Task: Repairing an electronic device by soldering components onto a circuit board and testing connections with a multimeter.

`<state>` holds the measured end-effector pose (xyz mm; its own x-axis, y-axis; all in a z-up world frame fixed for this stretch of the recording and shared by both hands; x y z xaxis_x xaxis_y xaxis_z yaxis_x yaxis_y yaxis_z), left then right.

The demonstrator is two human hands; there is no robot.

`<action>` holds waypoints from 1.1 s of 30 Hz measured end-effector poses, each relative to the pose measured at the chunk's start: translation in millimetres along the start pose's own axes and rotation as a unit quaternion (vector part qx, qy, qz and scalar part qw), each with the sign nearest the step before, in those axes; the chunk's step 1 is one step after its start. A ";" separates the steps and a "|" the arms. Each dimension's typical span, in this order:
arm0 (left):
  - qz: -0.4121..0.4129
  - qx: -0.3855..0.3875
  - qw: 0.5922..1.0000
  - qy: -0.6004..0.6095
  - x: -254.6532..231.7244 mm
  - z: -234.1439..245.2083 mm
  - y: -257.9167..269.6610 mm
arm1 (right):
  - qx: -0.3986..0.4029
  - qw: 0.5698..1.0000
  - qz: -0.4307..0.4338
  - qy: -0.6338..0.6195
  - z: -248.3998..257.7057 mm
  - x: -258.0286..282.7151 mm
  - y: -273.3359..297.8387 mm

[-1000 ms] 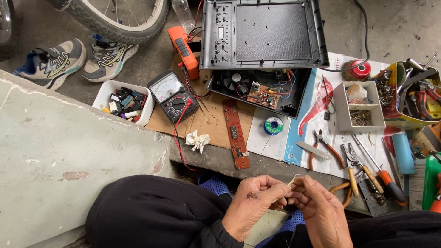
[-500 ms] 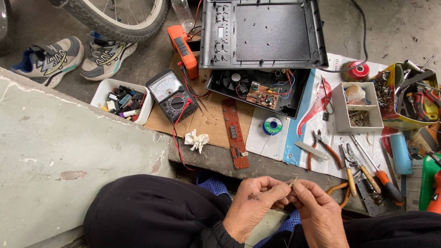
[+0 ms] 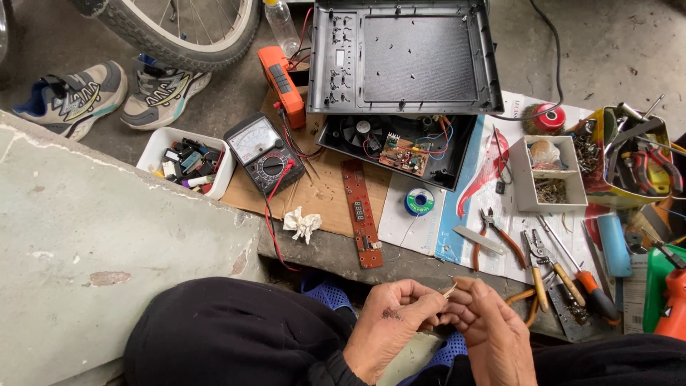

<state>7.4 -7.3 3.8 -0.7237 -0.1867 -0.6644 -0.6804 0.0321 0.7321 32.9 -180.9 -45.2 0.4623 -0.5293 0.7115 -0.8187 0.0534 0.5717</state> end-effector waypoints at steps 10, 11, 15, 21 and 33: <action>0.013 -0.042 0.999 -0.011 3.8 1.1 -8.6 | -0.082 0.996 -0.008 -0.024 7.7 -6.1 -15.5; 0.010 -0.055 0.997 0.054 16.7 -3.7 -17.4 | -0.092 0.994 0.023 -0.050 9.5 -7.1 -18.2; -0.012 -0.072 0.987 0.146 46.5 -32.8 -38.6 | -0.094 0.985 0.102 -0.099 12.9 -16.1 -23.3; 0.023 -0.144 0.955 0.260 25.2 -63.0 -45.3 | -0.114 0.975 0.143 -0.126 7.8 -8.5 -19.0; -0.061 -0.189 0.978 0.071 31.7 -95.7 -79.7 | -0.177 0.943 0.165 -0.229 42.2 55.9 -8.1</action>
<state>49.8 -109.7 -61.2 -0.5986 -0.3022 -0.7419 -0.6499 -0.3583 0.6703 50.9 -246.7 -27.3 -0.0601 -0.7403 0.6696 -0.6893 0.5159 0.5086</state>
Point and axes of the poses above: each hand's wrist, its own y-axis away from the middle knuckle, its own z-axis out of the back of the hand, x = y × z, the point moved 2 cm from there along -y, towards the middle knuckle, and after that the axes turned 14 degrees about -y, right-handed, at the moved point
